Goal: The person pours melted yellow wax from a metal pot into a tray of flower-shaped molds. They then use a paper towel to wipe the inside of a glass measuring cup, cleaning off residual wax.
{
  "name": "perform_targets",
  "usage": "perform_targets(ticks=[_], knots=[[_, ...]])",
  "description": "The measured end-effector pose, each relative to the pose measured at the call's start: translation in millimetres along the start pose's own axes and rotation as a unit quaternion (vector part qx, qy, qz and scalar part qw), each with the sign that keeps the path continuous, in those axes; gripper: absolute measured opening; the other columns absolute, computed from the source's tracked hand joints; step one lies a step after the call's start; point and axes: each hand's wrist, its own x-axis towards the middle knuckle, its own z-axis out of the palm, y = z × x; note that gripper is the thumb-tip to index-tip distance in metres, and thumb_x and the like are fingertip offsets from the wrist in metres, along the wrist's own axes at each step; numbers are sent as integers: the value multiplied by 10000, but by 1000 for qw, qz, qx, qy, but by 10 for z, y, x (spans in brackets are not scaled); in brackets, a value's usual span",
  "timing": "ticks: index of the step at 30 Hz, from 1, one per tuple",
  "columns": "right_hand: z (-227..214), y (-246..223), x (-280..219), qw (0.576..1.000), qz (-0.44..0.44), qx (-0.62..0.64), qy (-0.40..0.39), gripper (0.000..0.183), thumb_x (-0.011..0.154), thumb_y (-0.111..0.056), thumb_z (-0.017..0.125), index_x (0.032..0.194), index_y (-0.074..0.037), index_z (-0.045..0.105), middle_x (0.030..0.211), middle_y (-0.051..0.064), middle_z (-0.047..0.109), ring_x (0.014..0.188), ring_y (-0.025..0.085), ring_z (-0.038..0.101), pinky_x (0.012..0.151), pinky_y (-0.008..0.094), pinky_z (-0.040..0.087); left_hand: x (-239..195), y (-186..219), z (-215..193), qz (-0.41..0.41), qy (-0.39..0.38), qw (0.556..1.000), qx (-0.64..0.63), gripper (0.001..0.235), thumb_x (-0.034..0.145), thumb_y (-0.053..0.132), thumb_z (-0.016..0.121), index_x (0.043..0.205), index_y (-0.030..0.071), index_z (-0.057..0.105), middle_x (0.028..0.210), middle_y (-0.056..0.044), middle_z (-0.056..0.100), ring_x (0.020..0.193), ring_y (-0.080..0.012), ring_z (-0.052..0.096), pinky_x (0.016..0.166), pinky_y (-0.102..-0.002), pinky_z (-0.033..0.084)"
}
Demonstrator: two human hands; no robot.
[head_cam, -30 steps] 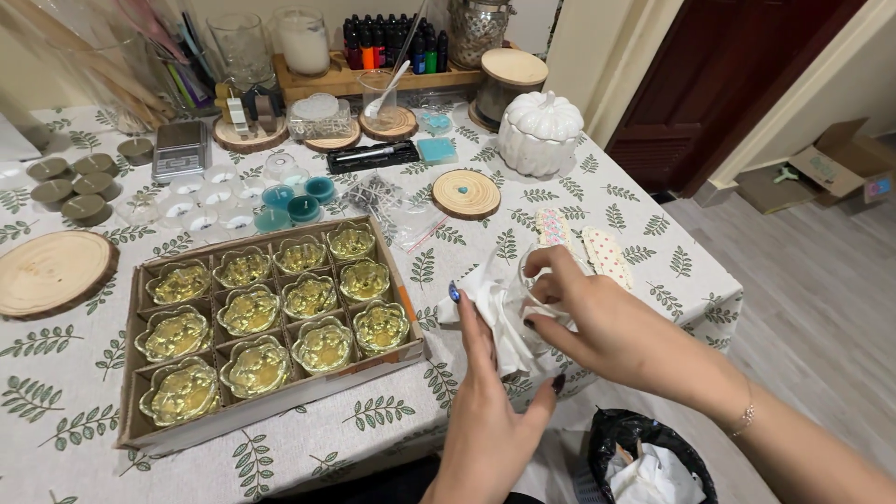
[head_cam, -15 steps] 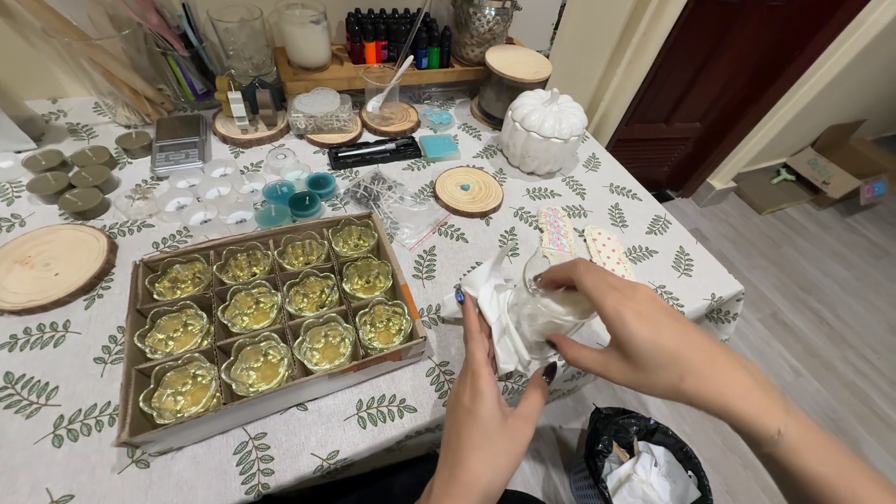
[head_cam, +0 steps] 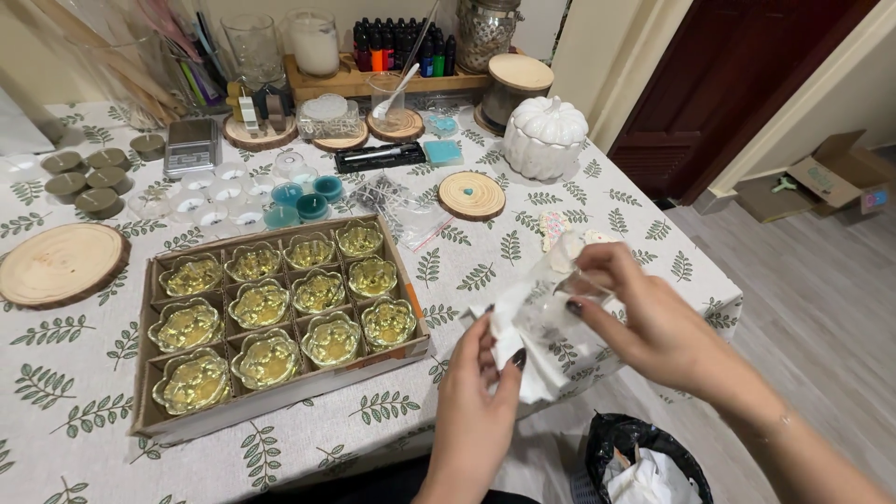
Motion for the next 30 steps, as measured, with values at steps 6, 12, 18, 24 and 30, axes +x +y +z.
perform_targets(ticks=[6, 12, 18, 24, 30], knots=[[20, -18, -239, 991, -56, 20, 121, 460, 882, -51, 664, 1269, 16, 424, 1166, 186, 758, 1122, 268, 756, 894, 355, 581, -22, 146, -57, -123, -109, 868, -468, 515, 983, 219, 490, 1413, -64, 500, 1307, -205, 658, 1197, -268, 684, 1031, -408, 532], [235, -114, -380, 969, -157, 4, 189, 497, 849, -6, 702, 1299, 28, 494, 1220, 191, 725, 1114, 242, 748, 922, 317, 619, -44, 382, -61, -207, -49, 794, -570, 537, 1001, 418, 393, 1355, 45, 549, 1215, -155, 661, 1130, -262, 650, 998, -440, 534], [345, -156, -378, 969, -94, 32, 224, 438, 848, 20, 684, 1276, 32, 594, 1212, 171, 738, 1101, 244, 754, 919, 321, 599, -126, 287, -84, -61, -208, 775, -593, 466, 994, 152, 480, 1420, -36, 490, 1315, -171, 625, 1226, -235, 605, 1066, -373, 456], [417, -286, -383, 979, -68, 51, 187, 433, 838, -28, 713, 1260, 2, 625, 1149, 141, 774, 1029, 208, 795, 875, 309, 617, -2, 135, -9, 60, -173, 844, -504, 540, 957, 293, 650, 1396, 27, 486, 1356, -98, 609, 1298, -210, 565, 1155, -385, 404], [516, -439, -332, 977, -101, 55, 178, 414, 859, -61, 694, 1255, 15, 602, 1170, 161, 768, 1067, 227, 763, 864, 319, 613, 41, 39, 79, 65, -133, 844, -515, 684, 901, 508, 669, 1343, 9, 517, 1286, -91, 634, 1223, -217, 594, 1077, -407, 445]])
